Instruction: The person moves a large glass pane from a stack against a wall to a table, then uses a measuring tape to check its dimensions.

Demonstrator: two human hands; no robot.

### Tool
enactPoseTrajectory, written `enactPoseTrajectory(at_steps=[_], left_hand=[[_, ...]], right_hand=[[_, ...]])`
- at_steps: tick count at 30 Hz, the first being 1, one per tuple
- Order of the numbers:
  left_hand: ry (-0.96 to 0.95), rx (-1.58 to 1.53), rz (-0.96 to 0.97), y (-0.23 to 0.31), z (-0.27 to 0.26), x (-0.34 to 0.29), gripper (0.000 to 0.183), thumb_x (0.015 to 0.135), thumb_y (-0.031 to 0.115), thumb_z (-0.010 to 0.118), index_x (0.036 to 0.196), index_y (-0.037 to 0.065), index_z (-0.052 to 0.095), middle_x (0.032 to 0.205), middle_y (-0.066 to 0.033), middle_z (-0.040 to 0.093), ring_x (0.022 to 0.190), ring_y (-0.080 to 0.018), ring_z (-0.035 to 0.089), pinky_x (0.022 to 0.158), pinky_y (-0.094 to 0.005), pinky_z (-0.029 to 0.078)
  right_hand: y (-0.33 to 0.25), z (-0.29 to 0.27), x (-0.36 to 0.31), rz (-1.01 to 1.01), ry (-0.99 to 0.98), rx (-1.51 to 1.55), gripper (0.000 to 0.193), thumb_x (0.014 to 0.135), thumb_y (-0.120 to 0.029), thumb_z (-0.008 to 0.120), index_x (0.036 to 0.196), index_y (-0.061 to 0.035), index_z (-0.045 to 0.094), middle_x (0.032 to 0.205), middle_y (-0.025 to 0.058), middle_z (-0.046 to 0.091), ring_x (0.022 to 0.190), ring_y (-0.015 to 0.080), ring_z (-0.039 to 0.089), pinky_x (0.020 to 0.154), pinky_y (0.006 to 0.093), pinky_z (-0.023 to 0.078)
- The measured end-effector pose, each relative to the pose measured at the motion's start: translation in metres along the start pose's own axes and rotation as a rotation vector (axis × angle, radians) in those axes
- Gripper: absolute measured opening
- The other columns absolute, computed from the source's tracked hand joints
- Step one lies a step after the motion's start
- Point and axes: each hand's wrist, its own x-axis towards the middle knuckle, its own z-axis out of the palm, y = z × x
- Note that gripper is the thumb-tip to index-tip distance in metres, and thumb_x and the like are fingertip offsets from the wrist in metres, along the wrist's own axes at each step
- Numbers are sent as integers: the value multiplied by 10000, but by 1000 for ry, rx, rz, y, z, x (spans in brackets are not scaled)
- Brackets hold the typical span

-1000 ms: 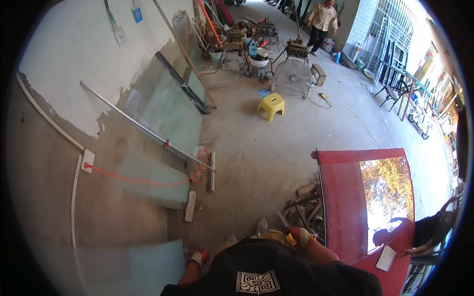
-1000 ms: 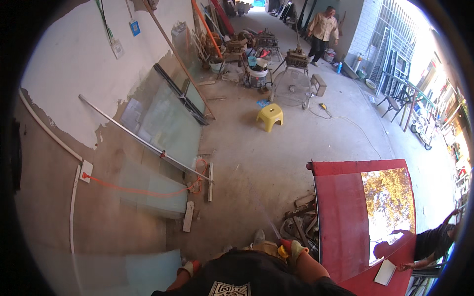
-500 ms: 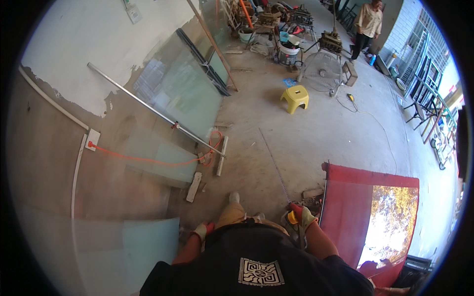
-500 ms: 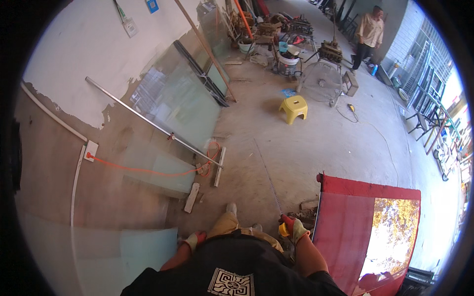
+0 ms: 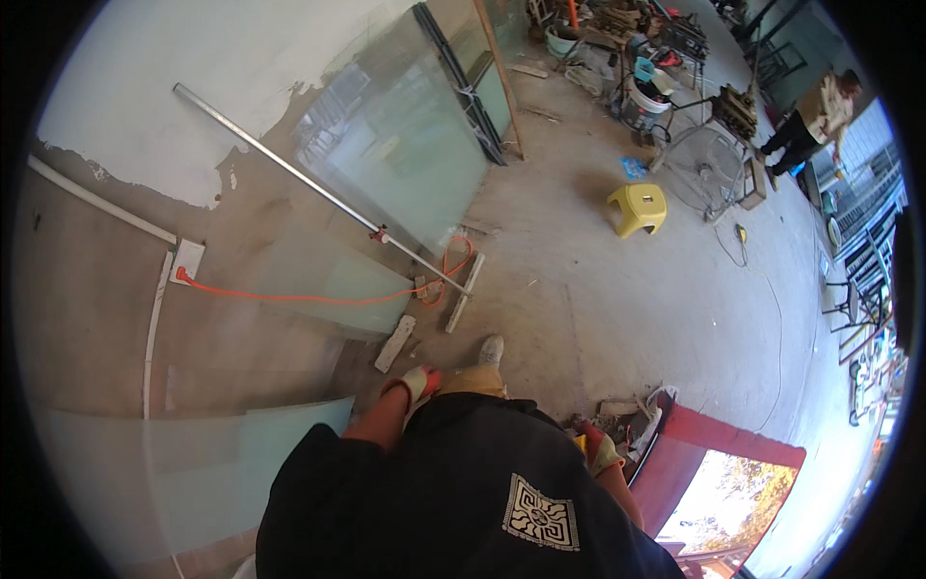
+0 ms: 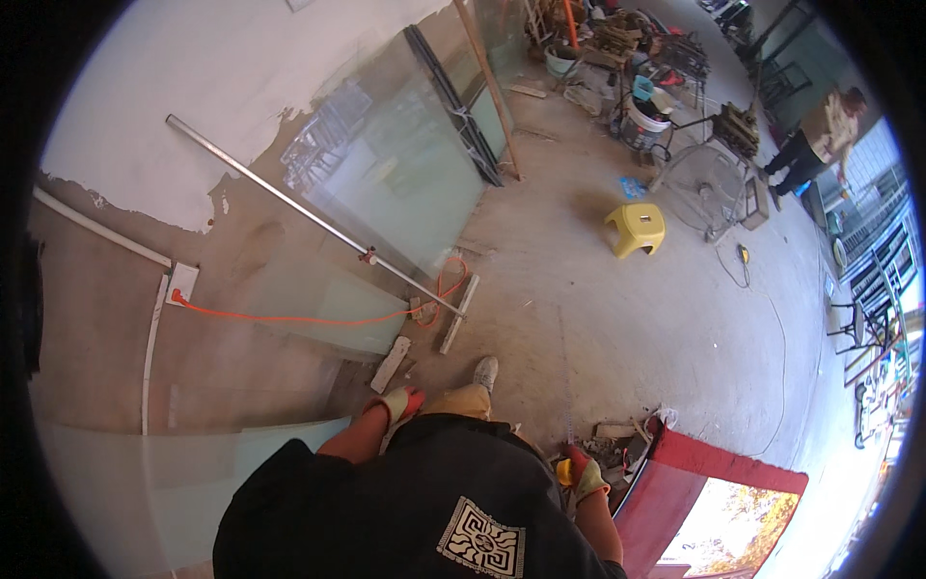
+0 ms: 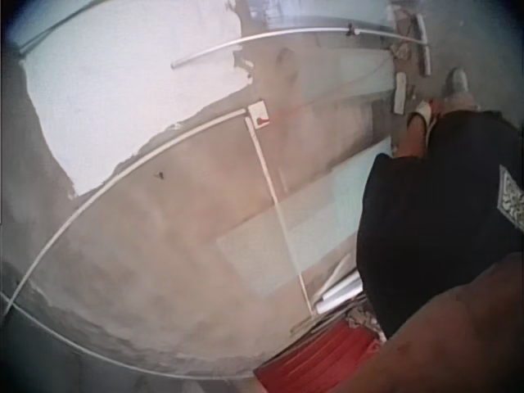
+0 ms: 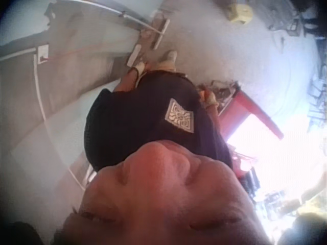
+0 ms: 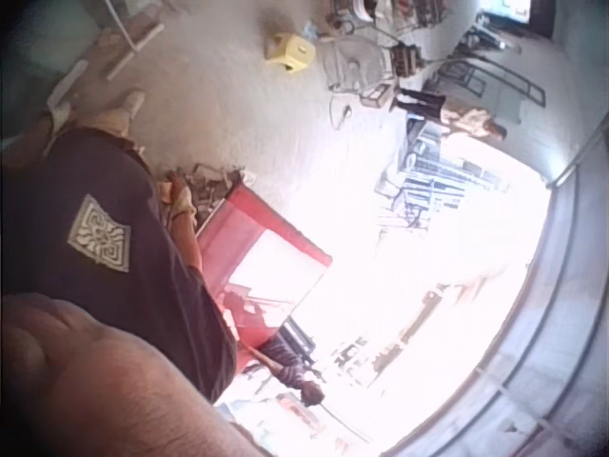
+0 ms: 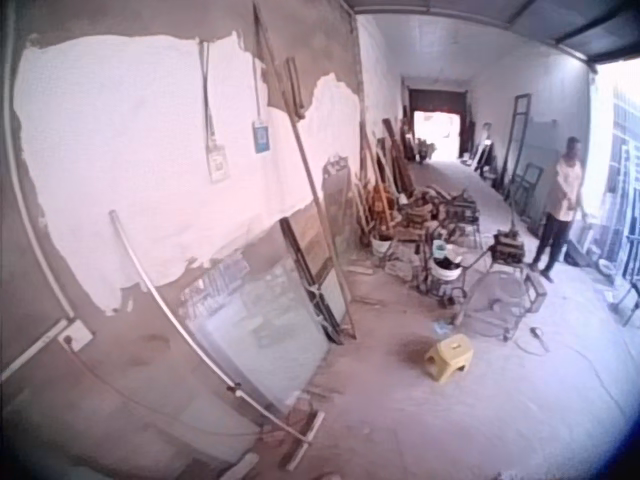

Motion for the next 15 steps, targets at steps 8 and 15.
enactPoseTrajectory(at_steps=[8,15], left_hand=[[389,2576,356,-37,-100,149,81,1033,126,589,1004,73,643,931,-81,580,918,-215,596,849,-405,498],[317,1681,379,-38,-104,98,140,1021,170,582,1122,76,605,988,-75,587,934,-216,616,816,-399,489]], right_hand=[[-104,66,39,-190,70,-278,453,1036,-459,633,1085,-28,766,897,84,739,791,220,703,724,363,558],[-171,69,87,28,17,-262,554,1049,-479,592,1185,35,745,988,133,752,859,261,709,784,383,567]])
